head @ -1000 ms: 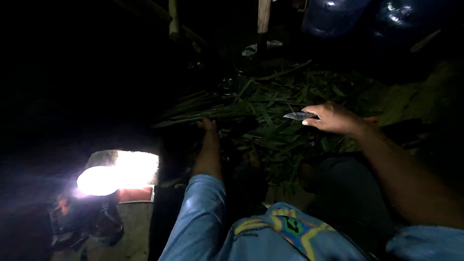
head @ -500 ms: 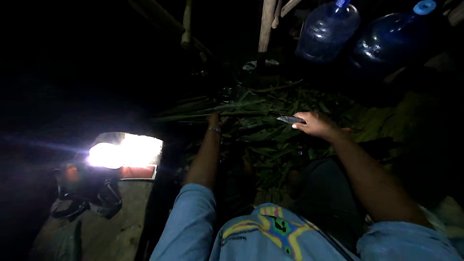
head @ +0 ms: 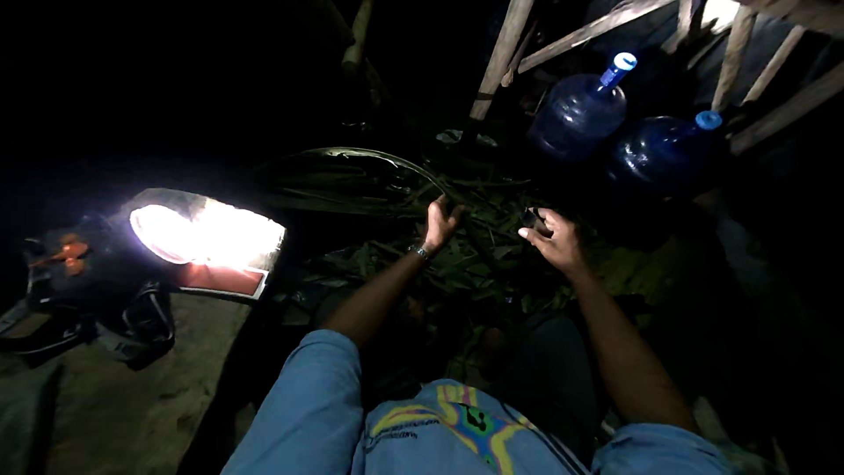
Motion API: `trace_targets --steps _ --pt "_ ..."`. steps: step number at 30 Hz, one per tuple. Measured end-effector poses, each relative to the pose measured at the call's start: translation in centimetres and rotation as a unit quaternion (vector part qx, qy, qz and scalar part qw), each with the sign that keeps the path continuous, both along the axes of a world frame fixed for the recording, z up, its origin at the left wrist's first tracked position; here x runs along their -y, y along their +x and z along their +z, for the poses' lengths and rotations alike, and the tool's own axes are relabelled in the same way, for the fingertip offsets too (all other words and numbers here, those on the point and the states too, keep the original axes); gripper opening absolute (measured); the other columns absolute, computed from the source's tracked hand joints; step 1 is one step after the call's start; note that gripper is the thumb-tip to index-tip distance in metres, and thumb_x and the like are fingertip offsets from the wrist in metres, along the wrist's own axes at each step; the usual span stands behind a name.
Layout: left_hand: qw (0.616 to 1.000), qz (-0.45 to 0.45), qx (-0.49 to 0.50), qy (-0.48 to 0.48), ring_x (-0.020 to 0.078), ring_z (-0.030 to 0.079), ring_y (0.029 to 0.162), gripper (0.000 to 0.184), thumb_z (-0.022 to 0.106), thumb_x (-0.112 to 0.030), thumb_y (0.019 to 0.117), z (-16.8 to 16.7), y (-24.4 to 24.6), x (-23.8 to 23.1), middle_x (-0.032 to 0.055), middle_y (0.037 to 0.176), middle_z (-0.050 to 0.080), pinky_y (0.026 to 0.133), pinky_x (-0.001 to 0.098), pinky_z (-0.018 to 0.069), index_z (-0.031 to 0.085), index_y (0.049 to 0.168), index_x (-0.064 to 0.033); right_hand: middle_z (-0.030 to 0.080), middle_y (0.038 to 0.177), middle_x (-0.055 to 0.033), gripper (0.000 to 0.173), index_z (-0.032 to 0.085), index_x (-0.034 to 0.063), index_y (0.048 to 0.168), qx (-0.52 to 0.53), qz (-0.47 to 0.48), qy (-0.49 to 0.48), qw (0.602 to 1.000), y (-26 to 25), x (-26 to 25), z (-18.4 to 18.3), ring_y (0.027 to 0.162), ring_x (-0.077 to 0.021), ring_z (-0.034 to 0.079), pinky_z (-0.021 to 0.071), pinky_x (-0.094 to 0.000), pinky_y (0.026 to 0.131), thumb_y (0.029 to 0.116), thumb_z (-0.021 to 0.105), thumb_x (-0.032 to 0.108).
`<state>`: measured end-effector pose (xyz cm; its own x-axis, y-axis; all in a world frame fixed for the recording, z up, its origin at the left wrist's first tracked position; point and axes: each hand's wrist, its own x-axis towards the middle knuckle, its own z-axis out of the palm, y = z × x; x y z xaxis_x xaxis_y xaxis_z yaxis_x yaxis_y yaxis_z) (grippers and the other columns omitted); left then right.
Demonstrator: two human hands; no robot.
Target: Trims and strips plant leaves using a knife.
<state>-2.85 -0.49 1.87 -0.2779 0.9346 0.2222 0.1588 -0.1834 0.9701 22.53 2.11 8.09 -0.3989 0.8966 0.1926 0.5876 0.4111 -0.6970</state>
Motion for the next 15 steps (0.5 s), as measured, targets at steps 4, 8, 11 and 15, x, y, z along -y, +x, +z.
trace_targets --steps 4,8,11,15 --pt "0.992 -0.053 -0.105 -0.046 0.0306 0.072 0.084 0.021 0.061 -0.009 0.1016 0.8 1.1 1.9 0.0223 0.097 0.071 0.081 0.048 0.0589 0.064 0.116 0.0067 0.068 0.086 -0.0129 0.045 0.063 -0.0009 0.13 -0.029 0.038 0.027 0.999 0.2 -0.1 -0.3 0.068 -0.0154 0.063 0.0569 -0.0353 0.067 0.0917 0.076 0.019" --pt "0.953 -0.138 -0.261 -0.061 0.0398 0.072 0.089 0.024 0.064 -0.007 0.0981 1.6 2.1 3.4 0.0249 0.096 0.071 0.084 0.0566 0.0564 0.066 0.118 0.0061 0.07 0.089 -0.0104 0.058 0.06 -0.0014 0.135 -0.071 0.078 0.052 0.993 -0.5 0.5 0.1 0.073 -0.0094 0.064 0.0569 -0.0275 0.073 0.0851 0.081 0.02" --pt "0.904 -0.235 -0.344 -0.094 0.0418 0.07 0.096 0.025 0.058 -0.011 0.1021 1.5 3.2 4.0 0.0258 0.103 0.07 0.09 0.0568 0.0542 0.066 0.119 0.006 0.069 0.094 -0.0074 0.07 0.054 -0.0005 0.141 -0.129 0.067 0.042 0.988 -1.3 1.1 0.5 0.071 -0.0043 0.061 0.0553 -0.022 0.068 0.0812 0.083 0.019" --pt "0.852 -0.3 -0.422 -0.077 0.0454 0.068 0.104 0.028 0.049 -0.006 0.1028 0.6 4.7 5.1 0.0283 0.109 0.069 0.093 0.0588 0.053 0.064 0.124 0.0045 0.072 0.103 -0.008 0.068 0.057 0.0027 0.14 -0.127 0.052 -0.001 0.991 -1.6 1.7 1.2 0.075 -0.0056 0.063 0.0559 -0.0243 0.069 0.0802 0.085 0.02"
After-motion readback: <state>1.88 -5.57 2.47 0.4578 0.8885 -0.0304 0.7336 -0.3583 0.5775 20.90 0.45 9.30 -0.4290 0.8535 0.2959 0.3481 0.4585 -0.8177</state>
